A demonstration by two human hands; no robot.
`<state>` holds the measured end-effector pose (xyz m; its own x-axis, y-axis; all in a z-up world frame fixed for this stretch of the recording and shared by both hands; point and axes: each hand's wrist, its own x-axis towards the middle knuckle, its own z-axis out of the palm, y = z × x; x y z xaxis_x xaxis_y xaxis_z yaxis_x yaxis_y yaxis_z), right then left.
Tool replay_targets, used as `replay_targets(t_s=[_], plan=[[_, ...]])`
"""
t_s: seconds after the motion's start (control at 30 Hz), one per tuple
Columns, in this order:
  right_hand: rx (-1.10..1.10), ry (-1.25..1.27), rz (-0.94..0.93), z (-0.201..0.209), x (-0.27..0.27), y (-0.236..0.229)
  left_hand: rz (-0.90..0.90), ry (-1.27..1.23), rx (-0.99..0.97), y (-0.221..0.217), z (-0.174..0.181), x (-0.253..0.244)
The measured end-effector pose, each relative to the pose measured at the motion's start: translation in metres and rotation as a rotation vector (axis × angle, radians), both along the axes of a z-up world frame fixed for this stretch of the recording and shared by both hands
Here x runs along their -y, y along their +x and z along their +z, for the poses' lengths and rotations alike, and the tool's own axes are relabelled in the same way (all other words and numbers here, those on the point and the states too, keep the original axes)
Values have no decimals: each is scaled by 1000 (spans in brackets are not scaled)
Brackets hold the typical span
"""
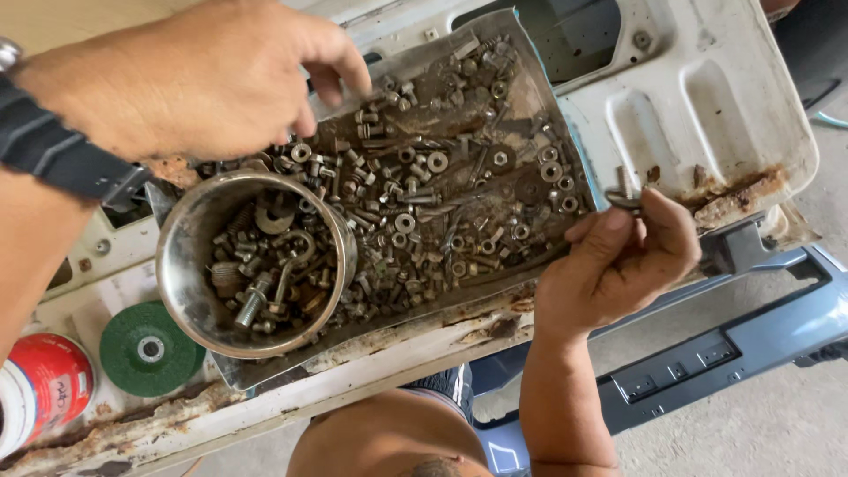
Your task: The person sorts a mixed pile of metal fasteners by hand, picking up individual bolts, nuts, and washers from a tray and placing them into a metal cup. The person repeatedly inspects and transfers small hardware pieces between the tray and the cup.
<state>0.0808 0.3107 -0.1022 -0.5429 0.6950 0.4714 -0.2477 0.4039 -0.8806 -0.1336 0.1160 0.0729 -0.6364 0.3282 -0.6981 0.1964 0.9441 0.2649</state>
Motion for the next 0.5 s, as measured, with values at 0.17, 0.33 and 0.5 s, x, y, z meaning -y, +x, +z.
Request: replay_targets(t_s=[0.17, 0.33, 0.5], plan=[[-22, -103, 26, -3, -7, 2, -366, -37, -10, 10, -13, -15], [18, -77, 28, -2, -7, 4, -569, -91, 125, 18, -54, -29], [19, -68, 28, 0, -8, 2, -986, -362, 39, 26, -96, -43]])
